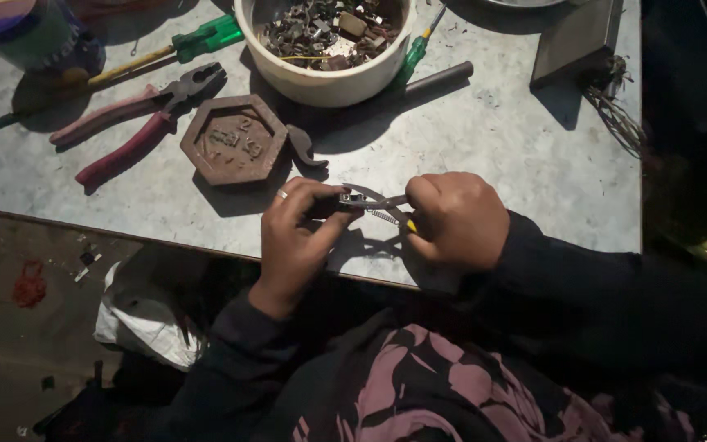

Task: The person uses pliers to strip wires and manipulate small electronic components on a cluttered workbench. They select parts from a ceramic bowl, use a hexagonal mold, and employ a hammer to strike a component held in pliers.

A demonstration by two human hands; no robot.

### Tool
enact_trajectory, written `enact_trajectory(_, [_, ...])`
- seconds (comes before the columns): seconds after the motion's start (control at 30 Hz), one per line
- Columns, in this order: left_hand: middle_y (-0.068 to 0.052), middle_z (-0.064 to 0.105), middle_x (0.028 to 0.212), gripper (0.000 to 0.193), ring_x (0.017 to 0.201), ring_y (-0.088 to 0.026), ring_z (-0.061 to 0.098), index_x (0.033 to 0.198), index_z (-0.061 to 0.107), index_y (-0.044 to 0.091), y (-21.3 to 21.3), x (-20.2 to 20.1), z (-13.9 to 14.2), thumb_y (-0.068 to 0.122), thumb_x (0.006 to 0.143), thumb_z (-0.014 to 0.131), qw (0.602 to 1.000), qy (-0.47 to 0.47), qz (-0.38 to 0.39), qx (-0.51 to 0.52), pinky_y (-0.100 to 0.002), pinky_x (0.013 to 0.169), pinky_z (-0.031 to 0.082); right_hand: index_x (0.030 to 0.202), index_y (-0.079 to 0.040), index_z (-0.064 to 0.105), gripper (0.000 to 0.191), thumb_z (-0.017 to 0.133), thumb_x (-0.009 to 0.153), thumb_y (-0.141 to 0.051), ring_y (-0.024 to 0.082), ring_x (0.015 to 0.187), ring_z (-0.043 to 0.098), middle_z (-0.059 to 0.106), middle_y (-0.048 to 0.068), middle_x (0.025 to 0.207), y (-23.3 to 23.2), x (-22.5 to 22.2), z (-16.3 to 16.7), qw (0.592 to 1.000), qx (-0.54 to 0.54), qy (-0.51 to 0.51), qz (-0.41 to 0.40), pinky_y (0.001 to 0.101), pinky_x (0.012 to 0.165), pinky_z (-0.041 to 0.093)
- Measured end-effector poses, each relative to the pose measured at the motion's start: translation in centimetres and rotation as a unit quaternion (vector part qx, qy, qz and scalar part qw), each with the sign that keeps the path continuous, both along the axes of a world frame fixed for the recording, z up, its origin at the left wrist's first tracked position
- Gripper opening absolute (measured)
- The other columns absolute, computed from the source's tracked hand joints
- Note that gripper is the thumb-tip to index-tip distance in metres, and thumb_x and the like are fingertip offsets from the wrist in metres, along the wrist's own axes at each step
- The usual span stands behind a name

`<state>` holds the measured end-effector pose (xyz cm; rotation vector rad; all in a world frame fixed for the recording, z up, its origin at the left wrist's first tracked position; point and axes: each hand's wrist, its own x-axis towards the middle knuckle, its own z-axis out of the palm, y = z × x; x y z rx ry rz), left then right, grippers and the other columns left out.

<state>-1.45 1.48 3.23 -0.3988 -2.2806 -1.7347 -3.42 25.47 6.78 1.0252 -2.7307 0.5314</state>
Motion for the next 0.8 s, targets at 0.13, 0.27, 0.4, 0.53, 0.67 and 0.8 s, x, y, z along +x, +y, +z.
enact_trajectory(0.13, [-0.011, 0.071, 0.104, 0.026, 0.092, -0.020, 0.073, 0.105, 0.071, 0.000, 0.1, 0.0, -0.1, 0.005, 0.083, 0.084, 0.999, 0.029, 0.012, -0.007, -0.029, 0.078, 0.058, 0.083, -0.004, 0.056, 0.034, 0.080, 0.066, -0.020, 0.036, 0.070, 0.064, 0.062, 0.012, 0.073, 0.0, 0.0, -0.4, 0.999, 0.004, -0.047, -0.025, 0.0469, 0.062, 0.051])
enact_trajectory(0.27, [-0.011, 0.072, 0.103, 0.026, 0.093, -0.019, 0.072, 0.105, 0.071, 0.000, -0.1, -0.4, -0.4, 0.006, 0.083, 0.085, 0.999, 0.053, 0.008, -0.009, -0.030, 0.082, 0.057, 0.090, -0.004, 0.059, 0.033, 0.079, 0.068, -0.019, 0.037, 0.071, 0.064, 0.063, 0.014, 0.075, 0.3, -0.2, -0.8, 0.995, -0.035, -0.090, -0.032, 0.0466, 0.062, 0.051])
enact_trajectory(0.4, [-0.008, 0.074, 0.104, 0.023, 0.092, -0.015, 0.074, 0.112, 0.072, -0.001, -0.6, -1.2, -0.7, 0.004, 0.090, 0.075, 0.979, -0.109, -0.138, 0.099, -0.028, 0.082, 0.060, 0.090, -0.006, 0.059, 0.030, 0.080, 0.071, -0.018, 0.036, 0.077, 0.065, 0.064, 0.014, 0.079, 0.5, -0.5, -1.1, 0.999, -0.038, -0.027, 0.007, 0.0462, 0.066, 0.051])
enact_trajectory(0.53, [-0.009, 0.075, 0.108, 0.025, 0.097, -0.016, 0.073, 0.119, 0.069, -0.002, -1.2, -1.6, -1.0, 0.004, 0.095, 0.071, 0.960, -0.142, -0.144, 0.194, -0.030, 0.088, 0.062, 0.097, -0.004, 0.061, 0.039, 0.079, 0.066, -0.020, 0.036, 0.081, 0.065, 0.065, 0.014, 0.085, 1.3, -0.7, -1.0, 0.997, -0.073, -0.011, 0.033, 0.0451, 0.073, 0.052])
enact_trajectory(0.67, [-0.011, 0.072, 0.114, 0.027, 0.104, -0.017, 0.070, 0.123, 0.065, -0.002, -1.6, -1.6, -1.1, 0.002, 0.096, 0.071, 0.934, -0.152, -0.140, 0.292, -0.034, 0.091, 0.062, 0.101, -0.003, 0.063, 0.043, 0.080, 0.067, -0.022, 0.035, 0.083, 0.062, 0.063, 0.013, 0.086, 1.8, -1.3, -0.9, 0.998, -0.064, -0.011, 0.011, 0.0464, 0.080, 0.048])
enact_trajectory(0.8, [-0.015, 0.068, 0.124, 0.025, 0.108, -0.018, 0.068, 0.118, 0.060, 0.001, -1.7, -1.6, -1.2, 0.006, 0.096, 0.071, 0.913, -0.160, -0.151, 0.344, -0.035, 0.095, 0.061, 0.105, -0.004, 0.063, 0.047, 0.081, 0.067, -0.024, 0.036, 0.088, 0.061, 0.062, 0.013, 0.088, 2.0, -1.4, -0.8, 0.997, -0.068, 0.003, 0.028, 0.0450, 0.082, 0.046])
